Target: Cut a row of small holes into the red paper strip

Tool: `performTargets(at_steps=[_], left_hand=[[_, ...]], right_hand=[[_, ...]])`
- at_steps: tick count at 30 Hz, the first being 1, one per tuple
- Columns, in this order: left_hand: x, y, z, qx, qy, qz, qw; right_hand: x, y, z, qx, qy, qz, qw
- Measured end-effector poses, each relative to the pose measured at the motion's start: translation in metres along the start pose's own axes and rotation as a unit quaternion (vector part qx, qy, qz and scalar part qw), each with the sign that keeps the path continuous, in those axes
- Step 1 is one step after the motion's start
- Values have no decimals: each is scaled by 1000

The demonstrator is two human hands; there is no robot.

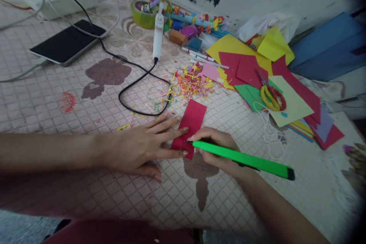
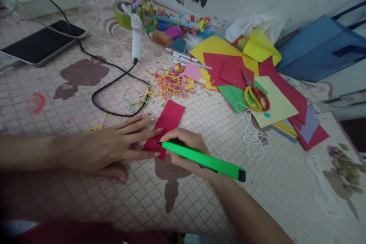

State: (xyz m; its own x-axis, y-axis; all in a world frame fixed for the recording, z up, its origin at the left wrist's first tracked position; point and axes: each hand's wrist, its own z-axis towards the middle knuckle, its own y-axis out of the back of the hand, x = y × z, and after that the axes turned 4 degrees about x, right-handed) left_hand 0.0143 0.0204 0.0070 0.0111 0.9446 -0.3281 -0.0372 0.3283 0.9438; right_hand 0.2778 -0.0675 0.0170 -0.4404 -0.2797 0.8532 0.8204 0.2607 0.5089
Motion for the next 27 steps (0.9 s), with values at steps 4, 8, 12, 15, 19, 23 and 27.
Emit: performTargets(at_steps=[4, 8, 12, 15, 19, 23, 27], left_hand=[[0, -2, 0, -10, 1, -6, 1000], [0, -3, -1, -22, -5, -7, 1000], [-1, -5, -1, -19, -5, 8, 1000], [-3, -7, -2, -26, -1, 15, 1000], [-5, -9, -3, -32, 2, 22, 999], [-4, -7, -2, -13, -2, 23, 1000], [-4, -5, -1, -10, -3, 11, 1000]], right_hand=[[-1, 0, 0, -5, 5, -11, 1000], [-1, 0, -1, -2, 3, -3, 1000], [0, 0, 0, 0, 2, 2, 1000], [-1, 0, 0, -8, 5, 3, 1000], [-2, -1, 0, -6, -2, 4, 1000], [-5, -3, -2, -13, -6, -6, 1000], [-7, -3, -3, -9, -6, -1, 1000]])
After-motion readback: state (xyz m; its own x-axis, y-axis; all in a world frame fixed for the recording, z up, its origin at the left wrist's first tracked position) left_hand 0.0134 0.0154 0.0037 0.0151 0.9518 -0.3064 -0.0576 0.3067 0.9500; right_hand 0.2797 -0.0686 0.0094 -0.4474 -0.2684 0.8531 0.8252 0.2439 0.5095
